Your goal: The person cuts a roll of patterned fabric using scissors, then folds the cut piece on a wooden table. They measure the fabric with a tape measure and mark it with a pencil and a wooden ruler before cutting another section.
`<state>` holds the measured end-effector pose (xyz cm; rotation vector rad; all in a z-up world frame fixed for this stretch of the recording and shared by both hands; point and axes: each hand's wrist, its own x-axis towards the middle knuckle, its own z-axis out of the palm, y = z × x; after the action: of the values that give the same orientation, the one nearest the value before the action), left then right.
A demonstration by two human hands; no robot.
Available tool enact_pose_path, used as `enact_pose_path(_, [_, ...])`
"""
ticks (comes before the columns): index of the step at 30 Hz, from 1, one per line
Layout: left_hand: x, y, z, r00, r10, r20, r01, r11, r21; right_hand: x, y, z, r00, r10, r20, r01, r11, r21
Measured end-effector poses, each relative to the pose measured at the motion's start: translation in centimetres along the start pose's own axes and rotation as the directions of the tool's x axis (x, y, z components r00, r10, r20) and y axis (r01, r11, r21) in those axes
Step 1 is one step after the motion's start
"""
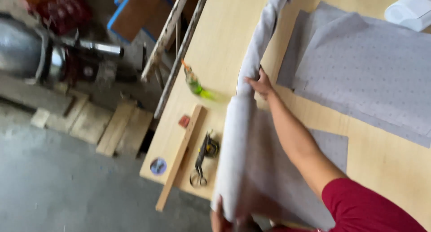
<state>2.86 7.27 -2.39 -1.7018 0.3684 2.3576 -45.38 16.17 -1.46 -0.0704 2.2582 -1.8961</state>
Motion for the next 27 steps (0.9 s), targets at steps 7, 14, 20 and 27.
enact_pose_path(7, [-4.2,-1.3,2.1,0.708,0.706,0.006,-0.679,0.679,0.280,-9.4,2.9,-10.0,0.981,0.009,0.192,0.134,0.685,-0.716])
enact_pose_path(14, [2.5,-8.8,-2.0,0.552,0.818,0.162,-0.776,0.432,0.460,-17.3,9.6,-14.7,0.964,0.094,0.249,0.033,0.887,-0.460])
enact_pose_path(20, [-1.8,-1.7,0.6,0.820,0.571,-0.028,-0.562,0.813,0.151,-16.8,12.7,-17.8,0.962,0.272,0.014,-0.107,0.427,-0.898])
enact_pose_path(27, [-1.4,-0.4,0.5,0.972,0.213,0.102,-0.186,0.957,-0.220,-32.4,3.4,-23.9,0.732,0.451,-0.511,-0.667,0.323,-0.671])
